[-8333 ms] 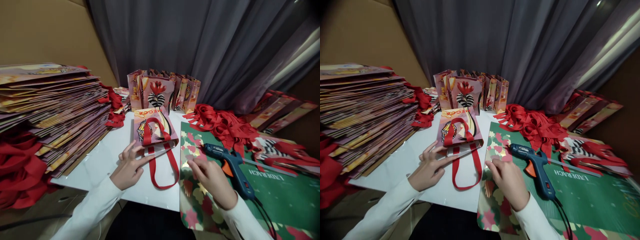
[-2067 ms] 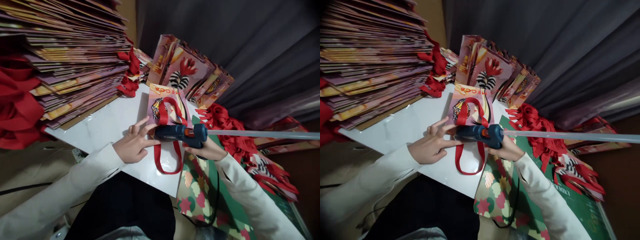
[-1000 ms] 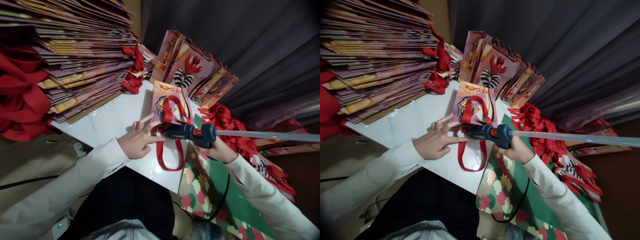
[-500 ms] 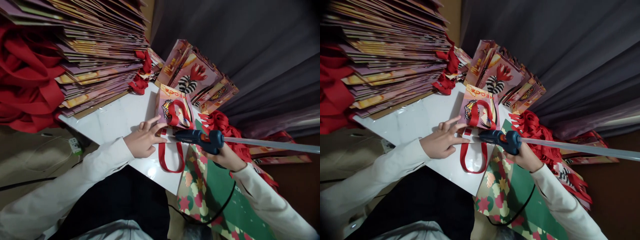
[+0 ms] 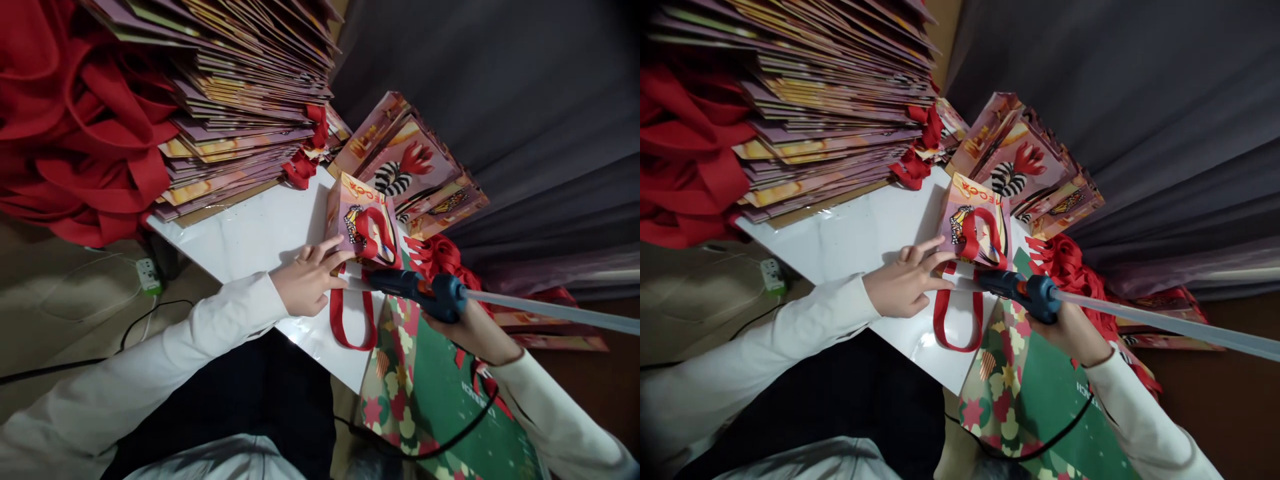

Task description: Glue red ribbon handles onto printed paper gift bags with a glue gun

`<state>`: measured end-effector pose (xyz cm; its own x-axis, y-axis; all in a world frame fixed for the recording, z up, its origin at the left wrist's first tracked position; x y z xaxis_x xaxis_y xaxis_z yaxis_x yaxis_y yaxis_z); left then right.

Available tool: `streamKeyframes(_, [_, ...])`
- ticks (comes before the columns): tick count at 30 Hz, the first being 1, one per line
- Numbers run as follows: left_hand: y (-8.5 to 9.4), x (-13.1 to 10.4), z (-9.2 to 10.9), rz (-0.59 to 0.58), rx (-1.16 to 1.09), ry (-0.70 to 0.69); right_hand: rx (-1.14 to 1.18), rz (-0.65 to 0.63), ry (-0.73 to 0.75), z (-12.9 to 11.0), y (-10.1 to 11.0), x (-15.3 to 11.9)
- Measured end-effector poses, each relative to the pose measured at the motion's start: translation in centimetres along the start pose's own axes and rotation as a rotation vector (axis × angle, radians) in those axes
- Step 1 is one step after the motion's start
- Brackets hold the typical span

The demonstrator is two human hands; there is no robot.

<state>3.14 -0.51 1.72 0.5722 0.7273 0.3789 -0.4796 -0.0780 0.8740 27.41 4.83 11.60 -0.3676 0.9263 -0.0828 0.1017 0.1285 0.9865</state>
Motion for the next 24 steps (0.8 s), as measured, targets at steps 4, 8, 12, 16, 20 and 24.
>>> streamKeyframes(4, [0.0,0.0,0.1,0.012,0.000,-0.008,-0.049,-0.010,0.022,-1.4,0.0,-0.3])
streamKeyframes(8, [0.1,0.0,0.1,0.018,-0.002,-0.015,-0.157,0.024,-0.025,-2.4,-0.3,-0.8])
streamKeyframes(12, [0.1,0.0,0.2,0.053,-0.004,-0.023,-0.213,0.016,-0.039,-3.8,-0.6,-0.8])
streamKeyframes(16, [0.1,-0.1,0.3,0.103,0.021,-0.040,-0.272,-0.035,-0.026,-5.3,-0.6,-0.2])
streamKeyframes(20, [0.1,-0.2,0.4,0.120,0.041,-0.048,-0.334,-0.047,0.010,-6.3,-0.4,0.4])
streamKeyframes(24, [0.1,-0.2,0.5,0.131,0.044,-0.050,-0.303,-0.053,0.041,-6.1,-0.3,0.6])
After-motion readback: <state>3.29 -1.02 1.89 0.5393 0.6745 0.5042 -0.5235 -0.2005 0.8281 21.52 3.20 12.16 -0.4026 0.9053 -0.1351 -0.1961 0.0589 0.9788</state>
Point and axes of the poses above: each hand's wrist, its own x-axis towards the middle knuckle, its own y-axis out of the back of the hand, z = x × y, the point moved 7 cm from there along x, towards the middle knuckle, and after that the axes turned 7 degrees about -y, right-handed, at the moved point
